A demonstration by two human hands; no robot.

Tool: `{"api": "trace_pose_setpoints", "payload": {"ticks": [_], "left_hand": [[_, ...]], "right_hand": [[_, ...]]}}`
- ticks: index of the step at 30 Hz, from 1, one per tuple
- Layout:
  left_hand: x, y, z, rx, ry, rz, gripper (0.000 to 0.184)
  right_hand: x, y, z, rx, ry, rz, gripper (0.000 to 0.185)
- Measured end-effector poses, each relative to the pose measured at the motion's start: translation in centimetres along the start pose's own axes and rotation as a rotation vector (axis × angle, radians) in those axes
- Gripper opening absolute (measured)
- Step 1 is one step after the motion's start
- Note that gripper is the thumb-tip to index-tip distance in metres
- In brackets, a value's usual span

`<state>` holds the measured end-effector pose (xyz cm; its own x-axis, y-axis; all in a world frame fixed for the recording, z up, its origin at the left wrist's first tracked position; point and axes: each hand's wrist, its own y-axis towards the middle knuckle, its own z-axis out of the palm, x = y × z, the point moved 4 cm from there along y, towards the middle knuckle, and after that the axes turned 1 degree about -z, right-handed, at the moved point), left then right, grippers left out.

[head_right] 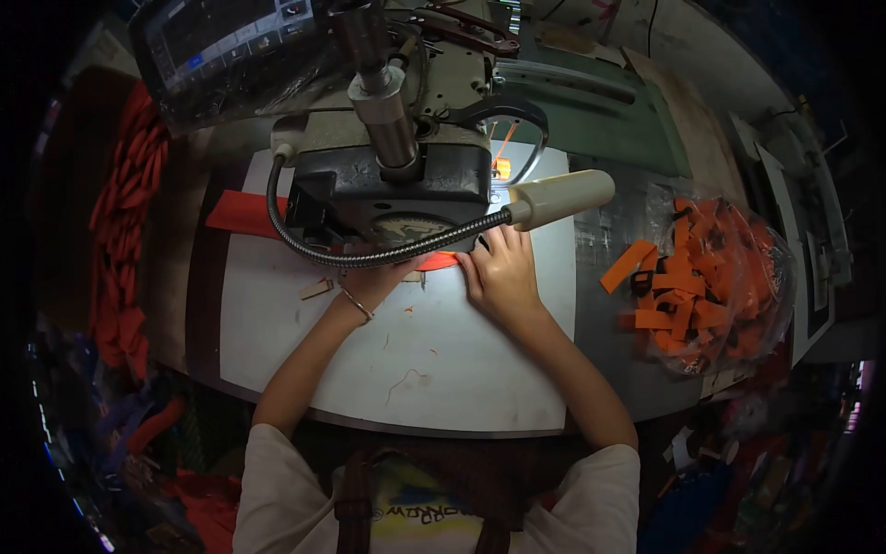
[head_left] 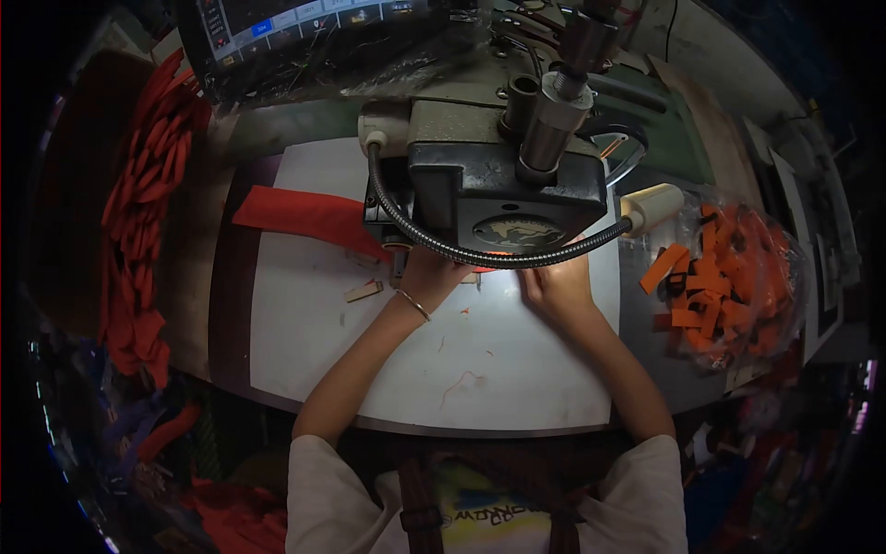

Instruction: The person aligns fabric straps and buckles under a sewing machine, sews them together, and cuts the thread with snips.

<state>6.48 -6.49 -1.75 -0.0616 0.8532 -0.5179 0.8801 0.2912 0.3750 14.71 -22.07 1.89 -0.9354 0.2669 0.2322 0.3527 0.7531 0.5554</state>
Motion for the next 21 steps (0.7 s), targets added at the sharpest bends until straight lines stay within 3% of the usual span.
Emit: {"api": "trace_pose_setpoints", "payload": {"ticks": [11, 15, 21], "left_hand": [[-0.1, -0.3, 0.4, 0.041, -0.126, -0.079, 0.025], [-2.0, 0.2, -1.5, -0.116, -0.099, 0.111, 0.025], [1.1, -0.8, 1.0, 0.034, -0.285, 0.067, 0.03]], "right_hand": [[-0.1, -1.0, 1.2, 0.005, 0.202, 0.051, 0.011], [-1.5, -1.0, 2.2, 0.069, 0.25, 0.019, 0.009], [-1.4, -1.1, 2.3, 0.06, 0.205, -0.106, 0.008]]}}
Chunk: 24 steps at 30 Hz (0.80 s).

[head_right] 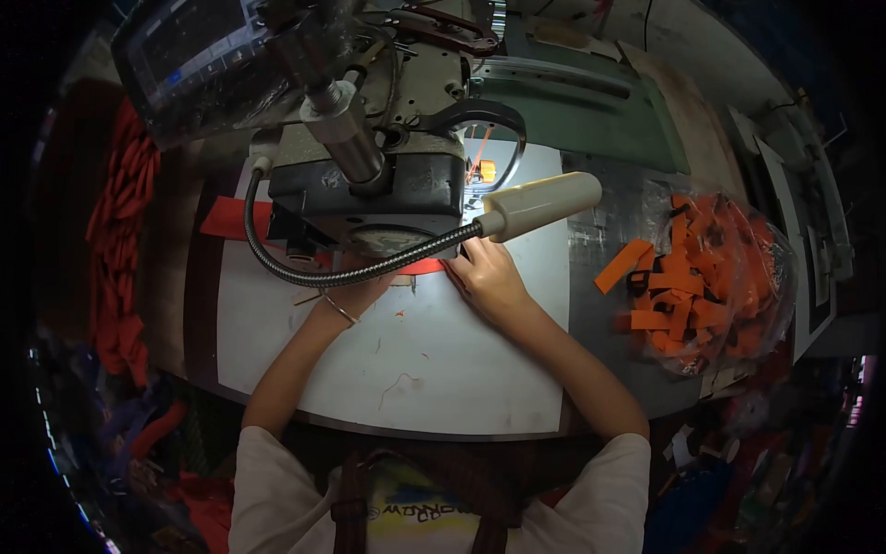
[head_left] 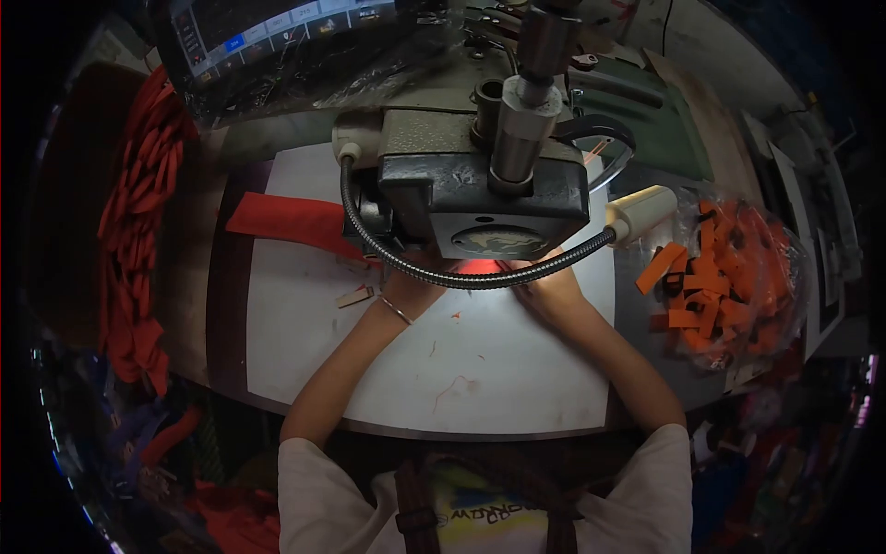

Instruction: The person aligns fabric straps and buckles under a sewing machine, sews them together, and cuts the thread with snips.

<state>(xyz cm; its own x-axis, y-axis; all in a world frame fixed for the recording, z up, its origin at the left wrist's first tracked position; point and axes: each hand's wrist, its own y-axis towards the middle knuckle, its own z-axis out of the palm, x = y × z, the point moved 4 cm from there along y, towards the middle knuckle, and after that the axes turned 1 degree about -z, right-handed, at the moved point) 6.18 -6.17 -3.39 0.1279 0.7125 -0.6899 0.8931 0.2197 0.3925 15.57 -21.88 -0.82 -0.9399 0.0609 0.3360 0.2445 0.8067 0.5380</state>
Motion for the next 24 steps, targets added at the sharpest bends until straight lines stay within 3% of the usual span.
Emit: {"api": "trace_pose_setpoints", "payload": {"ticks": [4, 9, 12, 14, 19, 24], "left_hand": [[-2.8, -0.5, -0.8, -0.059, 0.827, 0.457, 0.045], [-3.5, -0.8, -0.5, -0.041, 0.629, 0.357, 0.047], [-3.5, -2.1, 0.8, 0.003, 0.728, 0.263, 0.047], [-3.1, -2.4, 1.0, 0.043, 0.462, 0.102, 0.046], [-3.9, -1.9, 0.2, 0.1, 0.579, 0.1, 0.035], [-4.4, -1.9, -0.1, 0.049, 0.624, 0.155, 0.033]], "right_hand": [[1.2, 0.3, -1.0, -0.103, -0.048, 0.053, 0.023], [1.7, 0.5, -1.1, -0.12, -0.096, 0.05, 0.007], [1.9, 0.6, -1.2, -0.156, -0.086, 0.026, 0.007], [2.0, 0.6, -1.2, -0.174, -0.09, 0.03, 0.007], [1.2, -0.2, -0.5, -0.104, -0.093, 0.083, 0.023], [1.2, 0.1, -0.4, -0.1, -0.095, 0.051, 0.008]]}}
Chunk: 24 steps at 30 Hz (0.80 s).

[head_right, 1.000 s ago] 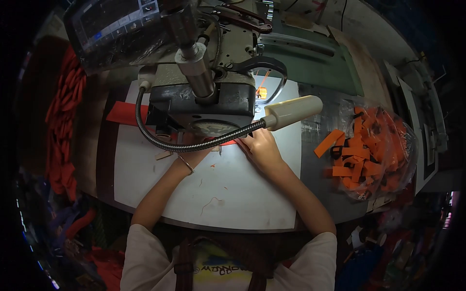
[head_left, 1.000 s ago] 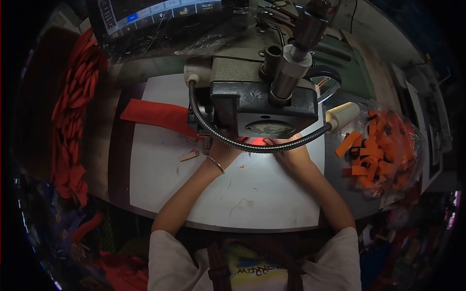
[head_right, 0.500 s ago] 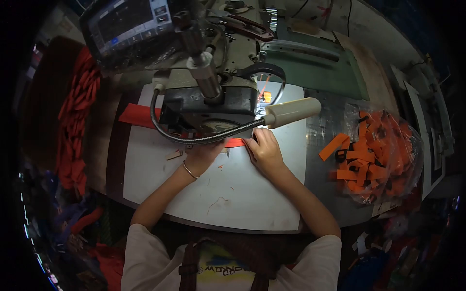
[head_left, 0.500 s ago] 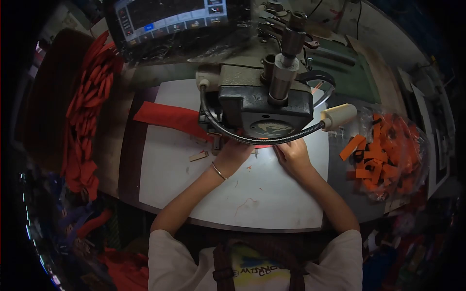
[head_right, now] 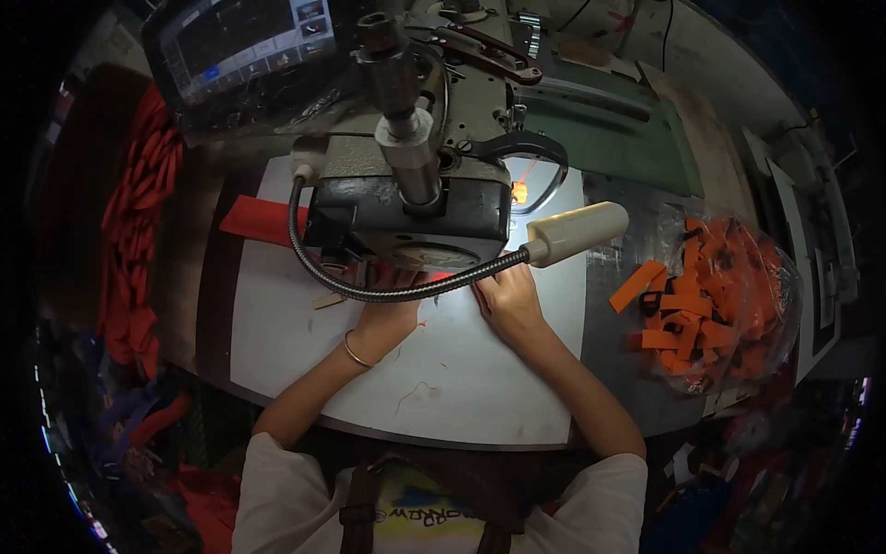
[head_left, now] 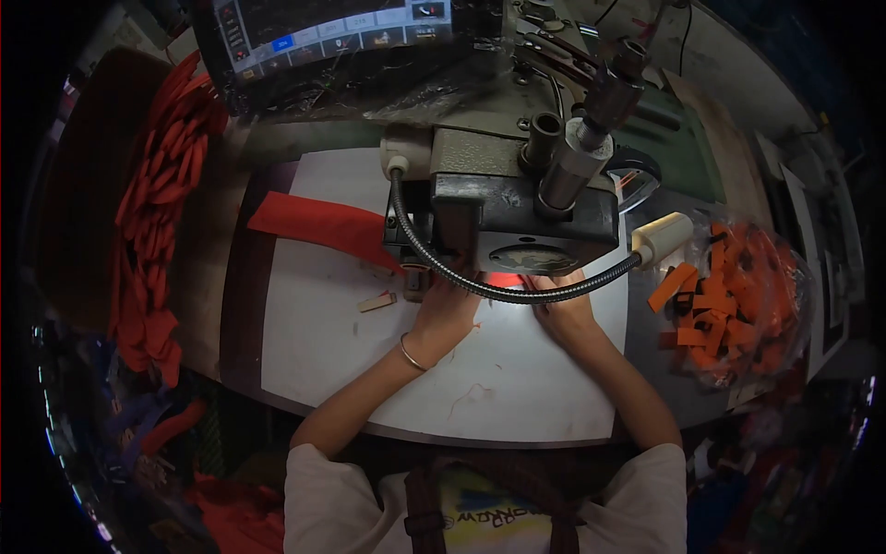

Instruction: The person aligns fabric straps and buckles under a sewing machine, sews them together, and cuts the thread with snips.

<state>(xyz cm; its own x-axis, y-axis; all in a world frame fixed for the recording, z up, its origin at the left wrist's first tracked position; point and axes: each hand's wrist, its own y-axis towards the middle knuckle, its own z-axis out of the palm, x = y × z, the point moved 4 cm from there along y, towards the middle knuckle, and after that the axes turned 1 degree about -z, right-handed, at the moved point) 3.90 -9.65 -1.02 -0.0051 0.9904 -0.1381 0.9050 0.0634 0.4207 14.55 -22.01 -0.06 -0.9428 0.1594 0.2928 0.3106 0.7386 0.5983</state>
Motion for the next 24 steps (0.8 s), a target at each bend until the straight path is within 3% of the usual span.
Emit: {"api": "trace_pose_setpoints", "payload": {"ticks": [6, 16, 20, 24], "left_hand": [[0.5, -0.3, 1.1, 0.071, 0.007, -0.058, 0.037], [0.6, 0.4, 0.9, 0.192, 0.071, -0.017, 0.044], [0.5, 0.6, 0.1, 0.104, 0.113, 0.026, 0.032], [1.0, 0.2, 0.4, 0.085, 0.159, 0.041, 0.032]], "right_hand": [[-0.9, -0.6, 0.9, 0.099, 0.028, 0.074, 0.011], [0.3, 0.7, -0.6, -0.045, -0.156, -0.114, 0.015], [1.0, 1.2, -1.4, 0.005, -0.129, -0.021, 0.015], [1.0, 0.7, -1.2, -0.054, -0.001, 0.068, 0.016]]}}
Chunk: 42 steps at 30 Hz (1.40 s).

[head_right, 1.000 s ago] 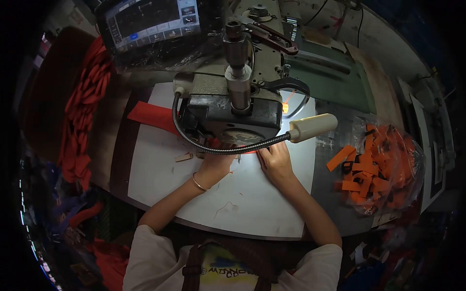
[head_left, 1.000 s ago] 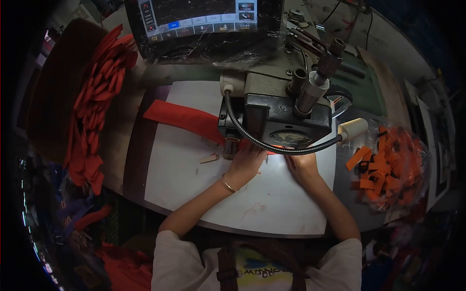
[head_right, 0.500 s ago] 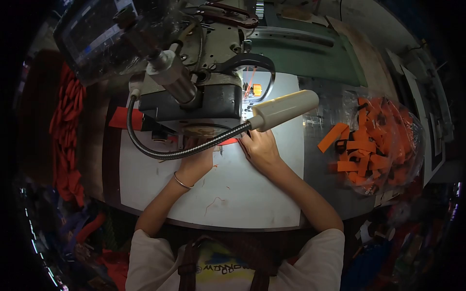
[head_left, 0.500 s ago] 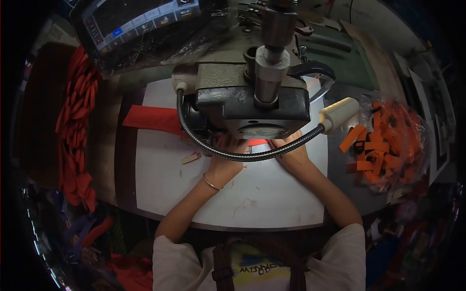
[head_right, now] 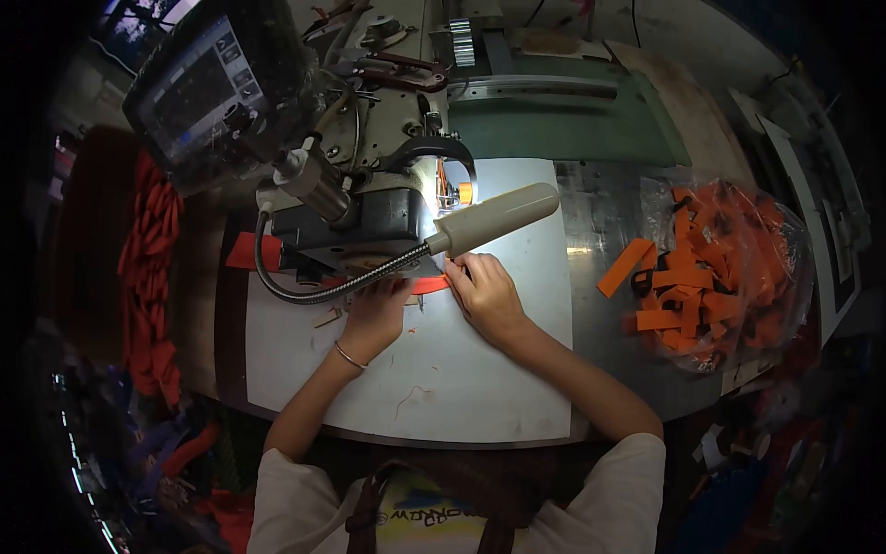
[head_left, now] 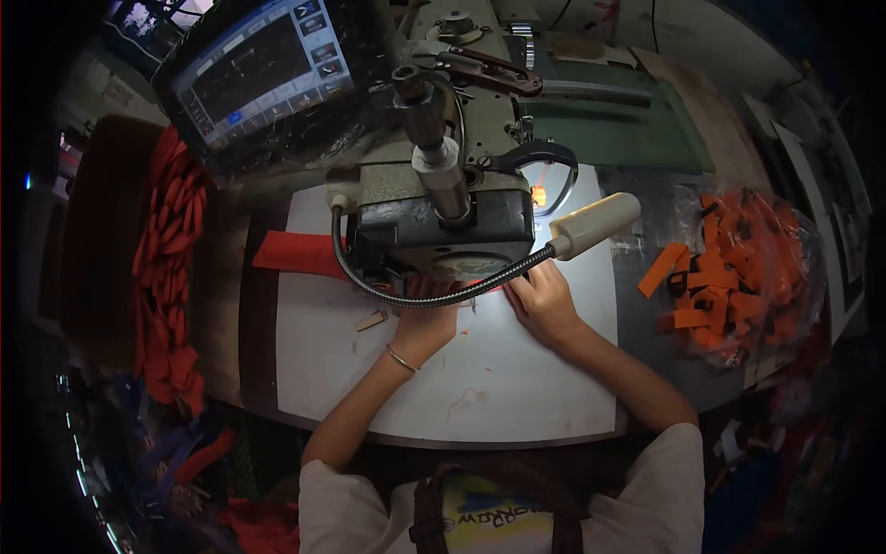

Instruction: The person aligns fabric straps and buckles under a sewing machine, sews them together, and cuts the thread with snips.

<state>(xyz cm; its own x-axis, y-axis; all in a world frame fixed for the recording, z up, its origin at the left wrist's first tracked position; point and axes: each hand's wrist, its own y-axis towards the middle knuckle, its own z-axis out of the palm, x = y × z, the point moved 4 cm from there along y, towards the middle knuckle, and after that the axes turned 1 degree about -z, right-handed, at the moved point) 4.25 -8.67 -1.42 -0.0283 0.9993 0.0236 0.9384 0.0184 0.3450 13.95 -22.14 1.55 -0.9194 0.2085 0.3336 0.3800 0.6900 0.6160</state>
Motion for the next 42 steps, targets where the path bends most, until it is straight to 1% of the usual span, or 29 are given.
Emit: {"api": "trace_pose_setpoints", "payload": {"ticks": [1, 7, 12, 16, 21, 26, 28, 29, 31, 33, 34, 36, 41, 42], "left_hand": [[0.0, -0.1, 0.2, 0.003, 0.002, -0.002, 0.032], [-0.2, 0.5, -0.5, -0.021, -0.046, 0.015, 0.034], [0.5, -0.4, 0.0, 0.057, -0.207, 0.031, 0.039], [0.4, -0.8, -0.3, -0.06, -0.18, 0.054, 0.041], [0.2, 0.1, -1.6, 0.008, -0.284, 0.012, 0.046], [0.0, -0.7, -0.2, -0.057, -0.249, -0.021, 0.051], [0.3, -0.2, -1.3, -0.069, -0.084, 0.01, 0.047], [0.5, 0.3, -1.6, -0.063, -0.088, -0.002, 0.047], [1.0, 0.8, -1.9, -0.135, -0.338, -0.043, 0.034], [0.9, 1.3, -0.3, -0.24, -0.111, -0.024, 0.03], [1.2, 1.4, 0.1, -0.228, -0.118, -0.045, 0.03], [1.3, 1.4, -0.3, -0.328, -0.172, 0.018, 0.023], [1.1, 1.5, -0.3, -0.235, -0.192, -0.106, 0.02], [1.1, 1.5, -0.4, -0.236, -0.189, -0.105, 0.02]], "right_hand": [[-0.1, -0.2, 0.0, -0.002, 0.045, 0.036, 0.016], [-0.3, -0.7, 0.5, 0.041, 0.03, 0.001, 0.016], [-1.5, -1.4, 1.8, 0.019, 0.032, -0.023, 0.012], [-1.6, -1.4, 1.8, 0.04, 0.04, 0.003, 0.011], [-1.3, -0.8, 1.4, 0.065, 0.01, -0.039, 0.01], [-0.4, 0.0, 0.2, 0.034, -0.066, -0.066, 0.009], [-0.5, 0.3, 0.2, 0.015, -0.088, -0.077, 0.007], [-0.5, 0.4, 0.3, -0.004, -0.112, -0.082, 0.006], [-0.5, 0.0, 0.6, -0.024, -0.151, -0.088, 0.008], [-0.4, 0.1, 0.7, -0.028, -0.173, -0.097, 0.009], [-0.5, 0.1, 0.9, -0.007, -0.159, -0.099, 0.009], [-0.5, 0.0, 0.9, -0.034, -0.189, -0.115, 0.014], [-0.7, -0.2, 1.1, 0.018, -0.191, -0.078, 0.016], [-0.6, -0.2, 1.1, 0.014, -0.19, -0.079, 0.016]]}}
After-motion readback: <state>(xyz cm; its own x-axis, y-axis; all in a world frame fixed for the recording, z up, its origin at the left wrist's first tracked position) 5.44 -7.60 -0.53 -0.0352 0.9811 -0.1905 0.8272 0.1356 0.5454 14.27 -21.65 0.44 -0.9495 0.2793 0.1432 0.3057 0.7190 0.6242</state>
